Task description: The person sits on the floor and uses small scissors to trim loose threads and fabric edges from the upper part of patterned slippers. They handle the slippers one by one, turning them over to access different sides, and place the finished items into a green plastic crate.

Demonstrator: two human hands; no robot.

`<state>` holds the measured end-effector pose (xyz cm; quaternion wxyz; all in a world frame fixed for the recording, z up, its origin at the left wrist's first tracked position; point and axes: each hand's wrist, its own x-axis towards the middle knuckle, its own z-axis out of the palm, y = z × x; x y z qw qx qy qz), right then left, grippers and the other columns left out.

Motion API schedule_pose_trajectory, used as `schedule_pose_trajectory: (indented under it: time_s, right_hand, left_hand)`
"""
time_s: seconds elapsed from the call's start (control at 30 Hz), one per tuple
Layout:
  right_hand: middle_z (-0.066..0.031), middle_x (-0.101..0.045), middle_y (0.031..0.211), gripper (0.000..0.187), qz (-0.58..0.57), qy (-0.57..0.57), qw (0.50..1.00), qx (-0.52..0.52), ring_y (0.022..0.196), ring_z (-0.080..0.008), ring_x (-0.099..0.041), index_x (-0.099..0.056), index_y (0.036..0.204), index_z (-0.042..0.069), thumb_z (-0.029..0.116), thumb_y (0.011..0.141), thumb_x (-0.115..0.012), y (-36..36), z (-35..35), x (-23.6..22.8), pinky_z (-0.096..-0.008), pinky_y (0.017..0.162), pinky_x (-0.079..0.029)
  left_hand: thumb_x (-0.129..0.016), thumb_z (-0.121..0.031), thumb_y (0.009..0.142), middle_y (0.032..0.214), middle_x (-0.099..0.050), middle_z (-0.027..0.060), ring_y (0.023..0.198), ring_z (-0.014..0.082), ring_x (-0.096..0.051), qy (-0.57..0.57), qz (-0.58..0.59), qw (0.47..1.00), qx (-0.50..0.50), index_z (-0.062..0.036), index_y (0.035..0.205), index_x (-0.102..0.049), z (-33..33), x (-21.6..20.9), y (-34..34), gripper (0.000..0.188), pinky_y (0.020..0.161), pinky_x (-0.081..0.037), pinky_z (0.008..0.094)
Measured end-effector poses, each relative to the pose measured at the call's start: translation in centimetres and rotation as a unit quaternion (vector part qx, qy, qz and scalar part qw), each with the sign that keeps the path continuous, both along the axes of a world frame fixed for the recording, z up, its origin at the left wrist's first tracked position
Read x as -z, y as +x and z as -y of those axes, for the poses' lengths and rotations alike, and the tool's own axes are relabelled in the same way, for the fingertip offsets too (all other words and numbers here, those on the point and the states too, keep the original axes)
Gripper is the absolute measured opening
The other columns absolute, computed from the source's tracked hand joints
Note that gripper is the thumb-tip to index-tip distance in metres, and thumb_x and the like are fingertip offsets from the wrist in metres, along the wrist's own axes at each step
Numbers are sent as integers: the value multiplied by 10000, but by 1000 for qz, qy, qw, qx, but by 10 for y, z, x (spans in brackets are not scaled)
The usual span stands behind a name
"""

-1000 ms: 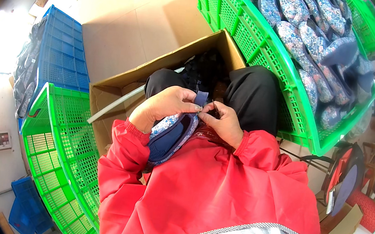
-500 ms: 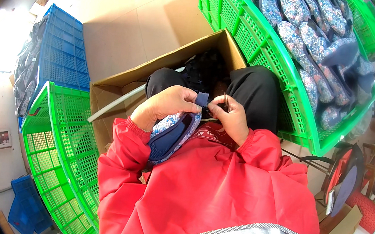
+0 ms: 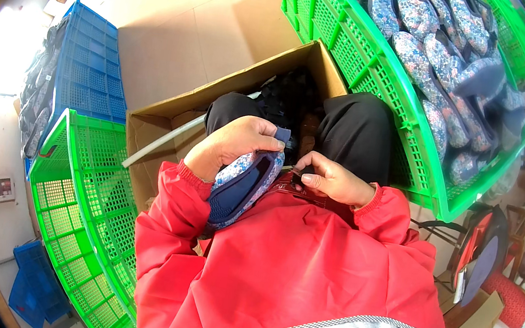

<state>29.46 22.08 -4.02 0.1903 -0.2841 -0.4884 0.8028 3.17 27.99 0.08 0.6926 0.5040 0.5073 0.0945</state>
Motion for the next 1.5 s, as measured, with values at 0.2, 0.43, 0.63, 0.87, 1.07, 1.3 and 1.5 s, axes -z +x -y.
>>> schedule_pose_trajectory:
  time_s: [0.2, 0.43, 0.63, 0.87, 1.07, 1.3, 1.5]
  right_hand:
    - [15, -578, 909, 221, -4, -49, 998, 43, 735, -44, -485, -531, 1159, 48, 245, 1061, -549, -15, 3, 6, -213, 646, -406]
    - [-6, -582, 939, 200, 13, -29, 996, 78, 839, -69, -514, -547, 1097, 35, 233, 1064, -543, -28, 5, 0, -239, 759, -449]
    - [-17, -575, 946, 185, -29, -53, 994, 89, 848, -86, -524, -537, 1089, 26, 209, 1072, -525, -34, 6, -2, -243, 784, -454]
    - [-23, -543, 965, 179, -57, -71, 991, 100, 860, -110, -530, -518, 1078, 21, 200, 1072, -524, -37, 4, -1, -260, 800, -463]
    - [-19, -533, 961, 175, -68, -42, 992, 102, 855, -113, -526, -518, 1062, 24, 198, 1071, -527, -40, 2, 10, -265, 800, -464]
    - [-10, -531, 963, 180, -48, -58, 993, 88, 856, -107, -518, -520, 1062, 32, 211, 1066, -543, -37, -1, 1, -263, 801, -466]
    - [1, -524, 984, 167, -47, -46, 994, 93, 865, -99, -512, -523, 1066, 33, 198, 1064, -544, -38, -1, 7, -267, 813, -478]
  left_hand:
    - [-708, -108, 895, 775, -651, -22, 697, 52, -566, -36, 64, 996, -45, 5, 835, -694, 3, -1, 2, 129, 638, -454, 242]
    - [-718, -105, 883, 707, -612, -36, 615, 44, -530, -5, 45, 998, -37, -19, 775, -666, 2, 3, 3, 147, 565, -422, 237]
    - [-721, -109, 860, 650, -551, -47, 569, 41, -477, -10, 41, 998, -56, -44, 709, -636, 3, 6, 6, 185, 516, -363, 241]
    - [-704, -136, 841, 602, -512, -44, 506, 45, -425, 4, 37, 998, -60, -59, 678, -638, 2, 14, 8, 192, 453, -300, 243]
    - [-705, -138, 830, 593, -493, -54, 505, 42, -403, 25, 38, 997, -62, -64, 673, -638, 3, 19, 9, 186, 458, -283, 250]
    - [-704, -138, 830, 590, -488, -60, 517, 39, -398, 30, 28, 997, -65, -68, 664, -641, 4, 19, 11, 192, 471, -281, 256]
    - [-705, -136, 834, 592, -503, -55, 524, 38, -411, 18, 39, 996, -77, -54, 684, -664, 4, 23, 11, 176, 476, -290, 251]
